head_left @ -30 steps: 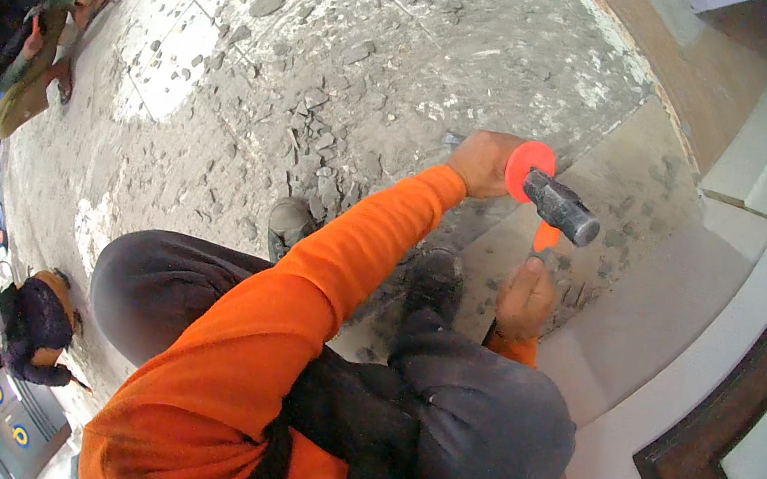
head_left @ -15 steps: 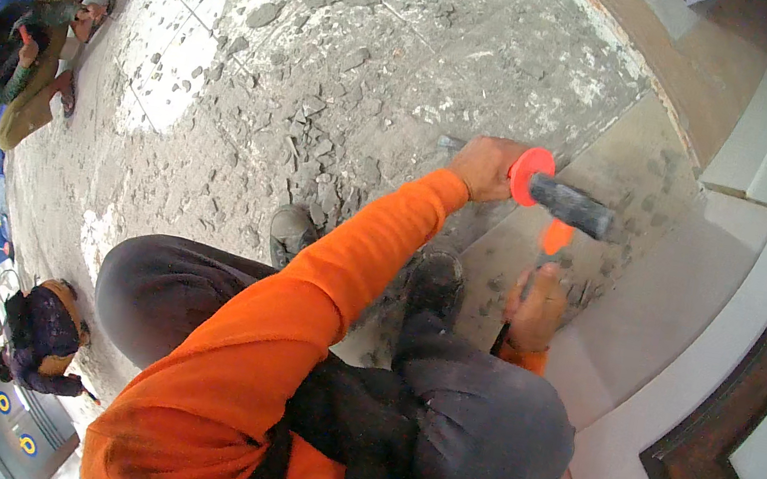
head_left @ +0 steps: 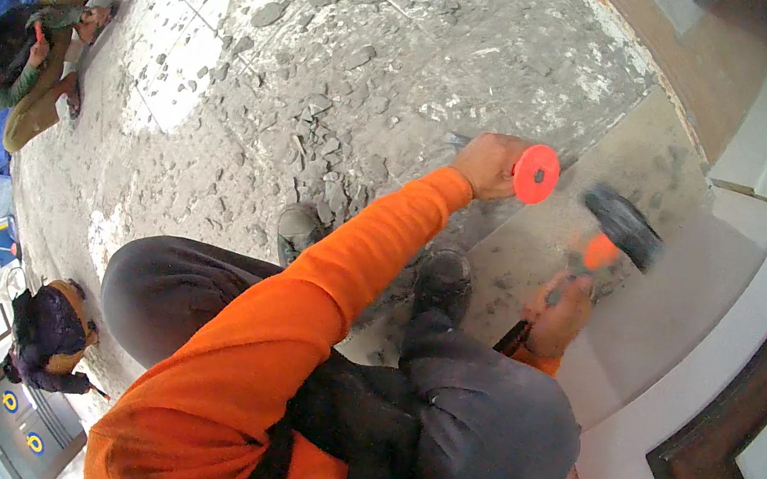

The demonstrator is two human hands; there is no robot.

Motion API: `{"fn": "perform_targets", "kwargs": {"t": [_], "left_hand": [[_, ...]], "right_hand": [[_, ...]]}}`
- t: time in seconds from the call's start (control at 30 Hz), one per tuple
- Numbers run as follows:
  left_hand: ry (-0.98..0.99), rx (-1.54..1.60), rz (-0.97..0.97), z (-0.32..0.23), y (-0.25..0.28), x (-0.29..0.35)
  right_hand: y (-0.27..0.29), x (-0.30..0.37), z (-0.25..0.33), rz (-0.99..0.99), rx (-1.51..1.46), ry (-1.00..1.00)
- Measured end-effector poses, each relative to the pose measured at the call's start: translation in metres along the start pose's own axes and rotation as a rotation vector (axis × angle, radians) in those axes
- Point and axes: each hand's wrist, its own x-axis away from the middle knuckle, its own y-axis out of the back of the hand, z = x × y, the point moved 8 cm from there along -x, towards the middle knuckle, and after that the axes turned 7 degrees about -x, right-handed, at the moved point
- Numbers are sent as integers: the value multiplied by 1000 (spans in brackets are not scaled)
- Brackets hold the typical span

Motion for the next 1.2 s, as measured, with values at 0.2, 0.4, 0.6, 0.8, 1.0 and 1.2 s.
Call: {"fn": "perform_targets", "kwargs": {"t": [0.2,0.4,0.6,0.8,1.0,1.2], "left_hand": [[-46,83,-69,-5,-5,-5],[2,18,17,4,-8,0],[-25,22,-2,3,-11,-4],[77,-214,103,52,3,24],[-156,-84,106,10,2,35],[-115,-25,113,-22,-13,23]], "right_hand": [[27,-10,-8,-206,884,599],[6,-7,-8,-43,271,60],[1,-6,-5,-12,-38,168],[-17,-15,-13,89,622,232],[-9,2,32,-59,-36,51],[-7,1,38,-111,23,65]]}}
